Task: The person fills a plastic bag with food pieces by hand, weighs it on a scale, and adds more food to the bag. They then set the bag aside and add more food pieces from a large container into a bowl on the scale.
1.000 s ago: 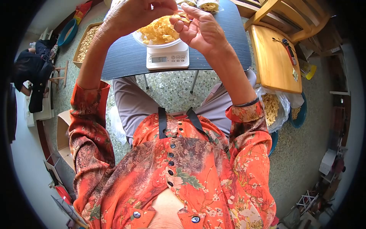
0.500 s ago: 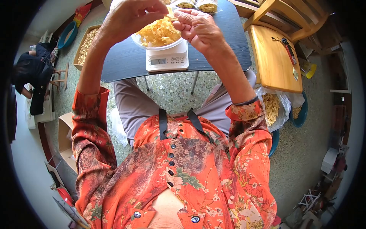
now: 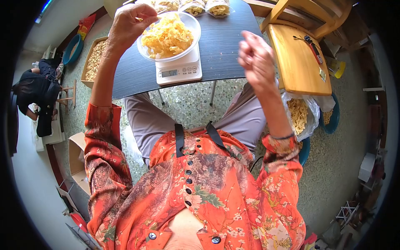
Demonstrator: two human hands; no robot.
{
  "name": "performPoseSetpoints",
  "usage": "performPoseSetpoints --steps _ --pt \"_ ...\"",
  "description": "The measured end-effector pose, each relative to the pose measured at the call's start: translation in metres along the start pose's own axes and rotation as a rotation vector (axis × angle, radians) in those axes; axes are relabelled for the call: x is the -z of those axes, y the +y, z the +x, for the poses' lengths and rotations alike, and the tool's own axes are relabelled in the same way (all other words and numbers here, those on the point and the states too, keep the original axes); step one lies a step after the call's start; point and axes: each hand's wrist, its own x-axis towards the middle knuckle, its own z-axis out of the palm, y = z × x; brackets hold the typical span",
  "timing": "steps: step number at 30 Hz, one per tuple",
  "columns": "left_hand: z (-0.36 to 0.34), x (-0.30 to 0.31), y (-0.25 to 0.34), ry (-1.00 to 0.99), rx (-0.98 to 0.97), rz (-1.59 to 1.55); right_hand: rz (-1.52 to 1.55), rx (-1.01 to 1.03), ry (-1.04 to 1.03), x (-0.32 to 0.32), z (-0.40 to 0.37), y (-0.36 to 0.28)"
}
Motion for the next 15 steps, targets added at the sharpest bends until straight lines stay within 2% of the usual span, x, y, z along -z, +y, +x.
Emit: performPoseSetpoints --steps 3,4,5,7,9,10,12,13,15 --pt "0.001 -0.005 -0.011 0.023 -0.018 -0.028 -0.045 0.089 0.229 0.081 -0.027 -0.009" --pt "0.000 -0.006 -0.006 0.022 0.101 0.057 -0.156 0.110 0.341 0.107 -0.040 -0.010" --pt "0.000 -0.009 -0.013 0.036 0.043 0.023 -0.267 0.139 0.447 0.133 -0.050 -0.011" --pt "0.001 -0.009 -0.013 0.024 0.029 -0.038 -0.605 0.029 0.563 0.209 -0.070 -0.007" --pt "0.000 -0.012 -0.021 0.041 0.001 -0.029 -1.022 -0.042 0.547 0.286 -0.094 0.001" --pt "0.002 -0.013 -0.024 0.067 -0.039 -0.017 -1.023 -0.045 0.548 0.309 -0.105 0.007" --pt "0.002 -0.015 -0.027 0.076 -0.050 0.035 -1.538 0.055 0.526 0.340 -0.125 0.018" --pt "0.002 -0.016 -0.028 0.089 -0.064 0.089 -1.538 0.054 0.525 0.345 -0.130 0.020" --pt "-0.001 -0.018 -0.031 0.096 -0.033 0.073 -1.604 -0.162 0.581 0.355 -0.134 0.026"
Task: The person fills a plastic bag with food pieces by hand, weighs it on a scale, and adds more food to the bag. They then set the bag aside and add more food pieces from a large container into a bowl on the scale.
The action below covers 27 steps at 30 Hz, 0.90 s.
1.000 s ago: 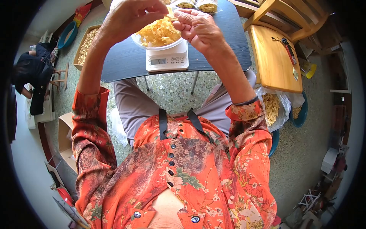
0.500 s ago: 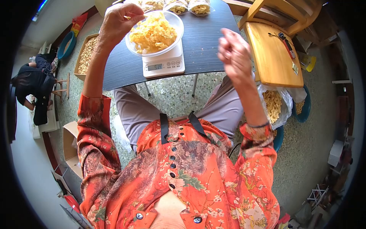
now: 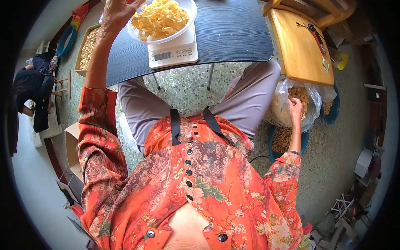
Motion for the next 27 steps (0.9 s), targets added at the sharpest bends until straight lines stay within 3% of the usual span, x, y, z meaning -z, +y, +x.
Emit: performPoseSetpoints --steps 2,4,9,15,18,20,27 --pt "-0.002 0.002 0.003 0.006 0.031 -0.014 0.030 0.059 -0.026 -0.019 0.009 0.034" --pt "-0.005 0.008 0.013 -0.032 0.013 0.163 0.129 0.066 -0.094 -0.030 0.009 0.035" --pt "-0.003 0.013 0.018 -0.193 0.231 0.190 0.045 0.174 -0.122 -0.040 0.018 0.040" --pt "0.000 0.015 0.005 -0.203 0.139 0.175 0.025 0.186 -0.141 -0.035 0.016 0.023" --pt "0.001 0.020 0.015 -0.251 0.246 0.137 0.316 0.052 -0.155 -0.037 0.009 0.010" --pt "0.002 0.016 0.006 -0.282 0.254 0.119 0.688 -0.008 -0.185 -0.036 -0.001 0.004" --pt "-0.003 0.023 0.011 -0.204 0.242 0.000 0.329 0.114 -0.144 -0.042 0.011 0.022"
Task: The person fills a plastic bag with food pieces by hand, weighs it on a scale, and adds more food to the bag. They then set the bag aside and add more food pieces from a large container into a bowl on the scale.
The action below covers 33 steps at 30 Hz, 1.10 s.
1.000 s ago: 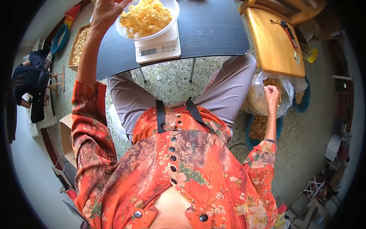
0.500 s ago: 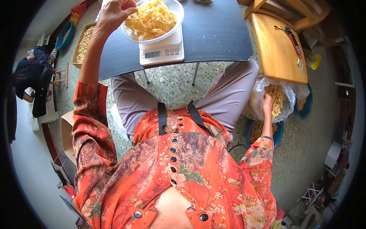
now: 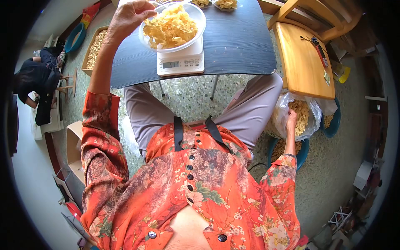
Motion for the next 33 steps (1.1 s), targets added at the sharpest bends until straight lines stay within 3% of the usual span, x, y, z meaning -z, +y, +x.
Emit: performPoseSetpoints --steps 2,6,9,12,14,15,18,21,23,25,33 --pt "-0.004 0.006 0.010 0.053 0.022 -0.088 0.248 -0.102 0.002 0.001 0.007 0.024" --pt "-0.015 0.012 0.019 0.145 -0.036 -0.162 0.184 -0.157 -0.017 0.002 0.004 0.015" --pt "-0.022 0.013 0.018 0.186 -0.046 -0.280 0.358 -0.175 -0.018 -0.002 -0.002 -0.001" --pt "-0.041 0.014 0.025 0.307 -0.203 -0.374 0.422 -0.188 0.032 -0.008 0.001 0.004" --pt "-0.063 0.022 0.048 0.286 -0.184 -0.128 0.336 -0.155 -0.023 -0.009 0.007 0.020" --pt "-0.069 0.005 0.013 0.367 -0.435 0.080 0.334 -0.153 -0.025 -0.008 0.007 0.018" --pt "-0.108 -0.021 0.028 0.220 -0.566 -0.152 0.436 -0.208 0.028 -0.003 -0.001 -0.002" --pt "-0.151 -0.060 0.036 0.004 -0.574 -0.247 0.274 -0.293 0.113 0.004 -0.005 -0.011" --pt "-0.176 -0.089 0.031 -0.176 -0.575 -0.285 0.475 -0.212 0.213 0.008 -0.006 -0.006" --pt "-0.194 -0.112 0.034 -0.237 -0.564 -0.368 0.535 -0.301 0.174 0.026 -0.015 -0.028" --pt "-0.225 -0.156 0.036 -0.430 -0.498 -0.479 0.656 -0.186 0.431 0.045 -0.017 -0.030"
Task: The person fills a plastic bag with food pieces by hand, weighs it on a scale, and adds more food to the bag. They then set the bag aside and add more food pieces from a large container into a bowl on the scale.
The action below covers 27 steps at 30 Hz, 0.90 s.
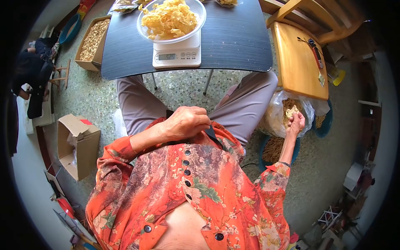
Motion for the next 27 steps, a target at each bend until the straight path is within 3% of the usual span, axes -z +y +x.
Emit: performPoseSetpoints --steps 3,6,10,14,16,19,24,27 --pt "0.008 -0.002 -0.008 -0.068 0.078 -0.108 0.436 -0.126 -0.046 0.012 0.003 -0.003" --pt "0.022 -0.010 -0.023 -0.058 0.118 -0.239 0.502 -0.206 -0.151 0.023 0.004 -0.007" --pt "0.052 -0.018 -0.027 -0.127 0.318 -0.474 0.579 -0.341 -0.112 0.015 -0.007 -0.027" --pt "0.090 -0.048 -0.035 -0.161 0.319 -0.643 0.633 -0.312 -0.191 -0.018 -0.034 -0.065" --pt "0.109 -0.065 -0.032 -0.023 0.382 -0.983 0.643 -0.300 -0.271 -0.031 -0.042 -0.078" --pt "0.135 -0.081 -0.022 0.086 0.429 -1.087 0.686 -0.304 -0.451 -0.062 -0.072 -0.106" --pt "0.171 -0.100 -0.001 0.002 0.497 -1.188 0.625 -0.308 -0.487 -0.089 -0.095 -0.124" --pt "0.185 -0.120 0.004 0.002 0.533 -1.218 0.452 -0.229 -0.394 -0.095 -0.104 -0.122"
